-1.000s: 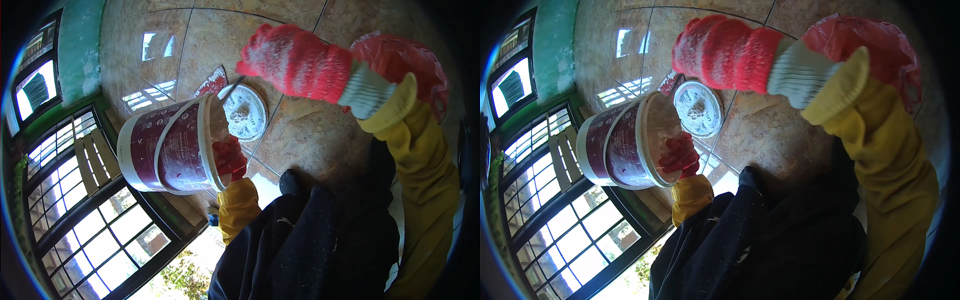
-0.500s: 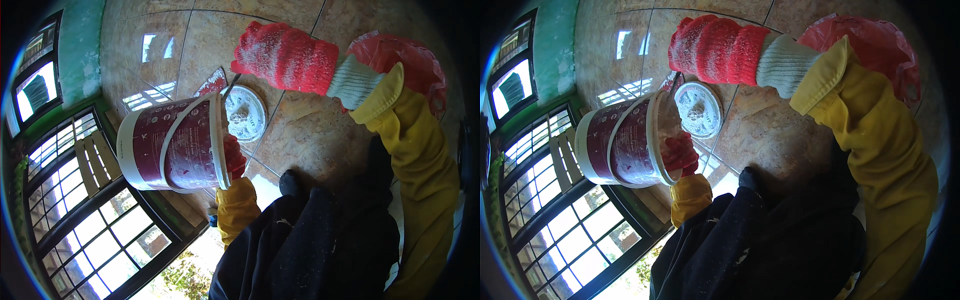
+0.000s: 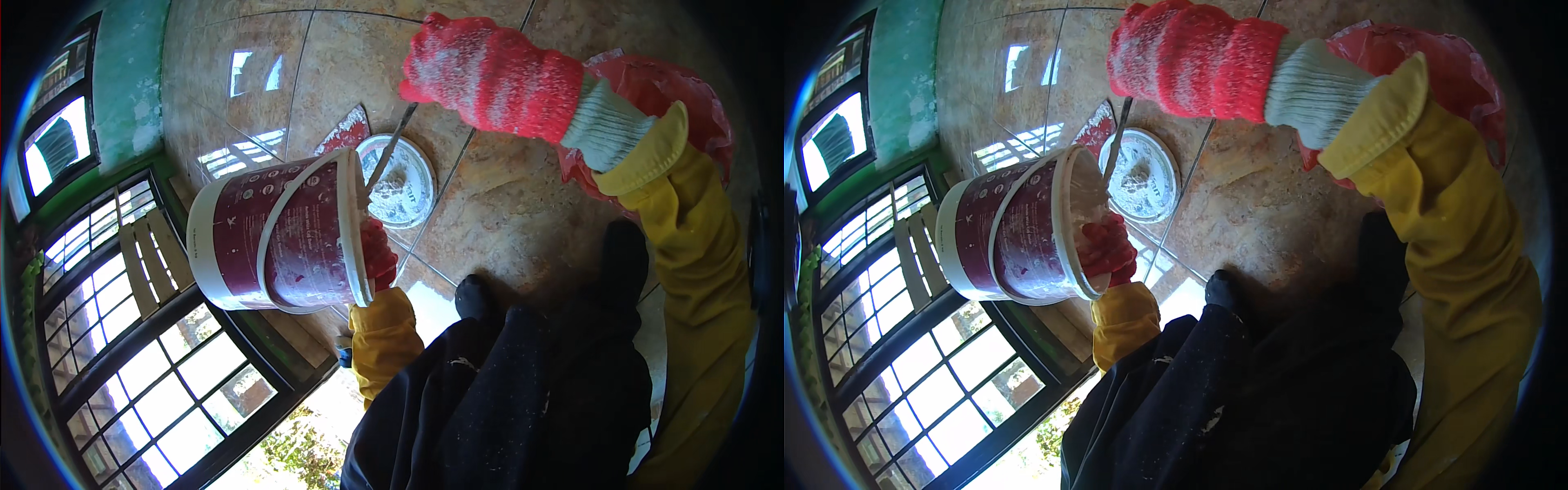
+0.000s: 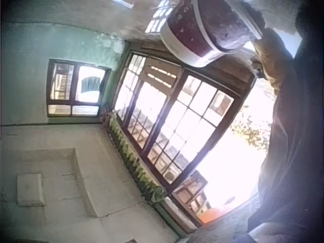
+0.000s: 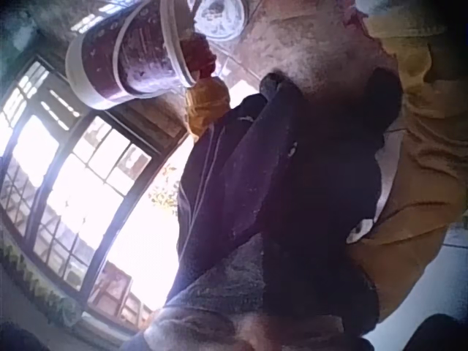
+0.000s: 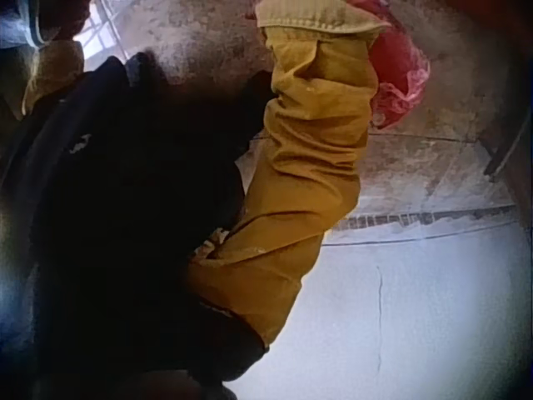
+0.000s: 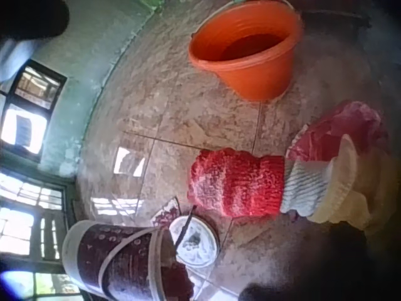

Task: The person scrapes white paste from a large container using a small metal tool and applies it to a handheld trowel, then uses the metal tool to scrape excess paste back into a bucket.

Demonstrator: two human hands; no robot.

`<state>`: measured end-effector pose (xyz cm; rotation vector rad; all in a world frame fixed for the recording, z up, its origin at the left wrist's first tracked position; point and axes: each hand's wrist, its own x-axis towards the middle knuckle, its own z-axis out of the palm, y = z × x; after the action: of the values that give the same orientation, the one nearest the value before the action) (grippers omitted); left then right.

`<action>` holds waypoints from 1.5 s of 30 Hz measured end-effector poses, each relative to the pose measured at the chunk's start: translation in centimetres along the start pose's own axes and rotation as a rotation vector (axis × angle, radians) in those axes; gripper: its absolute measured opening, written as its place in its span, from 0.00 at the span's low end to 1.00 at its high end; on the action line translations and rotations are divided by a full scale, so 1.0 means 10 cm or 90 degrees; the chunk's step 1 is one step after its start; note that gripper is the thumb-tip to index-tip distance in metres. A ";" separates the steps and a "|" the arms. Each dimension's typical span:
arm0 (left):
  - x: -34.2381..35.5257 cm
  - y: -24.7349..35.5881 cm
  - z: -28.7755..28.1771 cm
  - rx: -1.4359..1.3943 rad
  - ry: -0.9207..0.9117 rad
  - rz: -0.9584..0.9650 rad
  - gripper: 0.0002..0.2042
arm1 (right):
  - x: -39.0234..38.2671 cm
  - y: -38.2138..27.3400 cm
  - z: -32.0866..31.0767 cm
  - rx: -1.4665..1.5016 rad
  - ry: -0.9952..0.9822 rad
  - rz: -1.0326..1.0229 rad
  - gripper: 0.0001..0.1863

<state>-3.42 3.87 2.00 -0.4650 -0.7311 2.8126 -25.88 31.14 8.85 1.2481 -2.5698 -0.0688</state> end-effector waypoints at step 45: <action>-0.14 0.05 -0.01 -0.077 -0.005 0.110 0.25 | 0.05 0.01 0.05 0.070 -0.032 -0.004 0.16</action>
<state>-2.16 3.08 2.01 -0.5634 -0.9083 2.9407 -26.38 30.71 8.51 1.3077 -2.6445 0.0407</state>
